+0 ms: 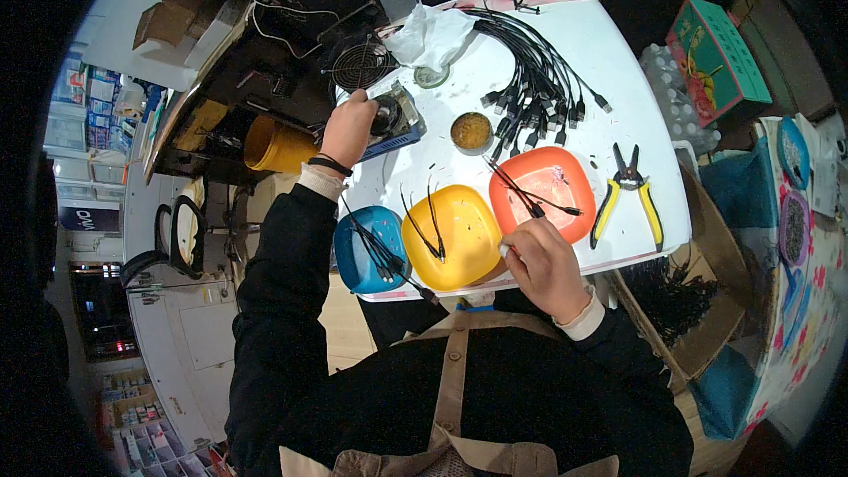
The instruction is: The person sits at a low table and repeatedly picks up black cables, attaches small white connectors to their ends, and places the finished cables into a plastic bag. The person also moves a bundle of cables from a box onto the table.
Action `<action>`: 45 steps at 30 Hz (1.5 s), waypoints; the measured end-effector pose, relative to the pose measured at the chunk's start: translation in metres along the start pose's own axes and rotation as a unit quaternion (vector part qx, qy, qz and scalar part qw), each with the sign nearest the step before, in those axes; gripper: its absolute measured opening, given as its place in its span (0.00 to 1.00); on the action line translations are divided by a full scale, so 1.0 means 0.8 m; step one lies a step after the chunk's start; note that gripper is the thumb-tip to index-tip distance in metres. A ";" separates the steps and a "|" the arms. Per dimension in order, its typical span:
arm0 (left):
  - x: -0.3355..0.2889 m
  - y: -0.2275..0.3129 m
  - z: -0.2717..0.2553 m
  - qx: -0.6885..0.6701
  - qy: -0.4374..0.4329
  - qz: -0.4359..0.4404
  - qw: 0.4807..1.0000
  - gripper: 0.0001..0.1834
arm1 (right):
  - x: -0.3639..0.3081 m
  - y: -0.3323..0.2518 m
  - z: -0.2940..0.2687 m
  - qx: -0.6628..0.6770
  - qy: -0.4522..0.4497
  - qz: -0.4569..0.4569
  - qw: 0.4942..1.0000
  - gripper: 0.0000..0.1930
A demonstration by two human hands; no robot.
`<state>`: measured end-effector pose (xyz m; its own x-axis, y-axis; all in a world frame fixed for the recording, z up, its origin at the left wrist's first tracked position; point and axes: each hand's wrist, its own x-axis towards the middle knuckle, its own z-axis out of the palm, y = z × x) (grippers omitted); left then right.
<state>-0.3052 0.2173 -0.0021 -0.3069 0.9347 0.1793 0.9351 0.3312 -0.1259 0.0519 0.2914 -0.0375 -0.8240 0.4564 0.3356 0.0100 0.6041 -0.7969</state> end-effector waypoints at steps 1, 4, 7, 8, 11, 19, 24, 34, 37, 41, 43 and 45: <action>-0.003 0.001 -0.005 -0.034 0.028 -0.012 0.999 0.04 | -0.001 -0.001 -0.002 -0.017 0.009 -0.009 1.000 0.08; -0.022 0.006 -0.034 -0.173 0.132 -0.028 0.976 0.03 | -0.002 -0.005 -0.008 -0.044 0.025 -0.030 0.998 0.08; -0.064 0.031 -0.074 -0.292 0.197 -0.065 0.934 0.07 | -0.002 -0.018 -0.013 -0.035 0.023 -0.029 0.999 0.07; -0.080 0.043 -0.087 -0.357 0.183 -0.111 0.909 0.04 | 0.000 -0.025 -0.012 -0.014 0.015 -0.022 1.000 0.06; -0.124 0.086 -0.126 -0.622 0.112 -0.210 0.746 0.04 | 0.007 -0.053 -0.006 0.073 -0.037 0.011 0.997 0.07; -0.174 0.219 -0.178 -0.862 0.093 -0.195 0.459 0.10 | 0.005 -0.128 0.036 0.208 -0.162 -0.023 0.964 0.17; -0.184 0.241 -0.179 -0.848 0.087 -0.115 0.511 0.20 | -0.045 -0.116 -0.069 0.170 -0.051 0.030 0.984 0.07; -0.265 0.136 -0.081 -0.671 0.110 -0.261 0.685 0.13 | -0.191 -0.118 -0.310 0.035 0.284 0.204 0.936 0.12; -0.291 0.110 -0.043 -0.582 0.058 -0.322 0.744 0.10 | -0.202 -0.034 -0.319 -0.095 0.173 0.250 0.948 0.13; -0.301 0.094 -0.008 -0.389 0.069 -0.285 0.873 0.09 | -0.192 0.123 -0.274 -0.182 0.063 0.373 0.908 0.16; -0.298 0.092 -0.001 -0.314 0.077 -0.264 0.909 0.08 | -0.187 0.192 -0.235 -0.212 -0.015 0.453 0.866 0.15; -0.288 0.089 0.001 -0.276 0.067 -0.285 0.915 0.09 | -0.192 0.243 -0.194 -0.127 -0.025 0.460 0.878 0.13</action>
<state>-0.1678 0.0256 -0.0529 -0.7829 0.5937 0.1858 0.5884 0.6098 0.5310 0.2680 0.4400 -0.1657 -0.4240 0.8028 -0.4192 0.8058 0.1230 -0.5793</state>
